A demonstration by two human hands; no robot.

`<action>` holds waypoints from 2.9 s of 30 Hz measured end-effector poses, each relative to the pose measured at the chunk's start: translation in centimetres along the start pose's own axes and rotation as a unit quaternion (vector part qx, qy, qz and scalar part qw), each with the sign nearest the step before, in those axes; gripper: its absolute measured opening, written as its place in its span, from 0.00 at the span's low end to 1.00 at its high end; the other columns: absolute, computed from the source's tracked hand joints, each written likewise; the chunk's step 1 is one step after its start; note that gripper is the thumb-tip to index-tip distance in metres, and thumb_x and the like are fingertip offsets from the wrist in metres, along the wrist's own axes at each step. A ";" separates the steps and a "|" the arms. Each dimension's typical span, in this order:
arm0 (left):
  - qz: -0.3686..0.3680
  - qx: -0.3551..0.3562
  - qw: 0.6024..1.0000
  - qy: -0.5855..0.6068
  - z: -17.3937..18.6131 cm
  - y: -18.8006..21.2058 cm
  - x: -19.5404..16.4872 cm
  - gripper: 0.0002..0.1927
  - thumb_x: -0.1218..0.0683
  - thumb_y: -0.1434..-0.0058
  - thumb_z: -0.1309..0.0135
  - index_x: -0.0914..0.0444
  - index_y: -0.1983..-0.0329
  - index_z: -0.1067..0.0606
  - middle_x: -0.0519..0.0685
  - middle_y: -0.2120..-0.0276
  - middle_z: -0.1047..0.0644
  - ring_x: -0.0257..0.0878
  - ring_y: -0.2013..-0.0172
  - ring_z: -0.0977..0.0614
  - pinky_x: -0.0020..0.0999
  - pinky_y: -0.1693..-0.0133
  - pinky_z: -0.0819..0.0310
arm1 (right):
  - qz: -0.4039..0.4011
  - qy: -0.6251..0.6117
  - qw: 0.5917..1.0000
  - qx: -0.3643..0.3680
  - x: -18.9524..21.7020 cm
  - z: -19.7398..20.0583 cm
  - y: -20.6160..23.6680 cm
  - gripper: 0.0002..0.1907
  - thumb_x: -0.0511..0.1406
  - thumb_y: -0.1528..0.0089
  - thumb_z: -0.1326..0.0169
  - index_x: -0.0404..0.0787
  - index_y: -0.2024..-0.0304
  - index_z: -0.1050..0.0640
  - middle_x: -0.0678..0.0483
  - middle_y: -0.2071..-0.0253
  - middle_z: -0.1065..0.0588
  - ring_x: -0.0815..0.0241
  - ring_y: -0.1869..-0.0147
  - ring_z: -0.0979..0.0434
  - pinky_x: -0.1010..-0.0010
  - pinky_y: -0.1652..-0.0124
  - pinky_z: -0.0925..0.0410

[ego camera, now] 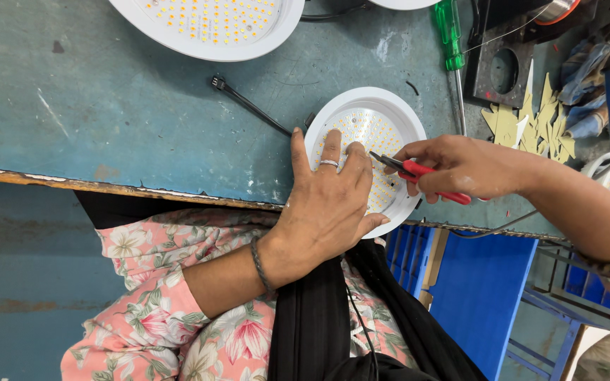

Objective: The person applies flux to the center of a circular LED module, then uses a soldering iron to attach wires to the central contact points. They trim excess wire with pliers, inspect the connections, and repeat the process on additional modules, stacking completed units aside.

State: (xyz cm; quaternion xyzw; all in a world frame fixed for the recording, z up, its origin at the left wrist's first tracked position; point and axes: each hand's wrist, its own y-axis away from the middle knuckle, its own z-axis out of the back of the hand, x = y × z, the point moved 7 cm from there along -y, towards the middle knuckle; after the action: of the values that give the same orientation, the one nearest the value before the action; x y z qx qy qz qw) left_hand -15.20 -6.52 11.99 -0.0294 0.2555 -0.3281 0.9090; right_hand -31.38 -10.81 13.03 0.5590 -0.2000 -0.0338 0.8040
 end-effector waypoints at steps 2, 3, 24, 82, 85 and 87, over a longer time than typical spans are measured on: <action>0.001 0.003 1.000 0.000 -0.1 0.0 0.0 0.46 0.28 0.46 0.47 0.70 0.42 0.26 0.59 0.43 0.30 0.63 0.37 0.35 0.79 0.42 0.51 | 0.033 -0.003 0.999 -0.002 0.3 0.0 -0.1 0.28 0.39 0.47 0.49 0.42 0.43 0.23 0.53 0.74 0.21 0.66 0.73 0.24 0.71 0.75 0.33; 0.001 0.003 1.000 -0.001 -0.1 0.0 0.0 0.46 0.28 0.46 0.47 0.70 0.42 0.26 0.59 0.42 0.30 0.63 0.37 0.35 0.79 0.42 0.51 | 0.025 0.001 1.000 -0.004 0.1 0.0 -0.1 0.28 0.39 0.46 0.49 0.42 0.43 0.23 0.53 0.74 0.21 0.65 0.73 0.24 0.71 0.75 0.33; 0.001 0.002 1.000 -0.007 0.1 0.1 -0.1 0.47 0.27 0.47 0.47 0.71 0.42 0.26 0.59 0.43 0.29 0.63 0.38 0.34 0.79 0.42 0.51 | 0.015 -0.014 1.000 -0.018 0.4 -0.1 0.3 0.29 0.38 0.46 0.49 0.45 0.41 0.23 0.53 0.75 0.21 0.65 0.78 0.28 0.71 0.78 0.35; -0.029 -0.023 0.999 0.012 0.7 0.5 0.1 0.41 0.30 0.46 0.44 0.69 0.46 0.23 0.60 0.42 0.31 0.63 0.37 0.36 0.79 0.42 0.49 | -0.005 -0.026 0.999 0.042 0.2 0.6 -0.2 0.24 0.36 0.46 0.49 0.39 0.47 0.20 0.50 0.78 0.21 0.64 0.80 0.28 0.70 0.79 0.37; -0.029 -0.020 0.999 0.012 0.6 0.5 0.2 0.41 0.30 0.46 0.44 0.69 0.46 0.23 0.60 0.42 0.31 0.63 0.37 0.36 0.79 0.42 0.49 | -0.001 -0.028 0.999 0.033 0.2 0.7 -0.3 0.27 0.35 0.46 0.49 0.41 0.43 0.22 0.51 0.75 0.20 0.65 0.78 0.26 0.71 0.78 0.35; -0.029 -0.020 0.999 0.011 0.6 0.5 0.2 0.42 0.30 0.46 0.44 0.69 0.46 0.23 0.60 0.42 0.31 0.63 0.37 0.36 0.79 0.42 0.49 | 0.007 -0.028 0.999 0.030 0.2 0.7 -0.4 0.28 0.35 0.47 0.49 0.42 0.42 0.23 0.52 0.74 0.19 0.66 0.77 0.24 0.72 0.78 0.34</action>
State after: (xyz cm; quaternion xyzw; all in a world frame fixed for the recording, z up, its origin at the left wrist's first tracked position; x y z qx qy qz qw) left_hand -14.49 -6.27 12.33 -0.0515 0.2712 -0.3491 0.8955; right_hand -31.41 -11.65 12.95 0.5804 -0.2275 -0.0383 0.7810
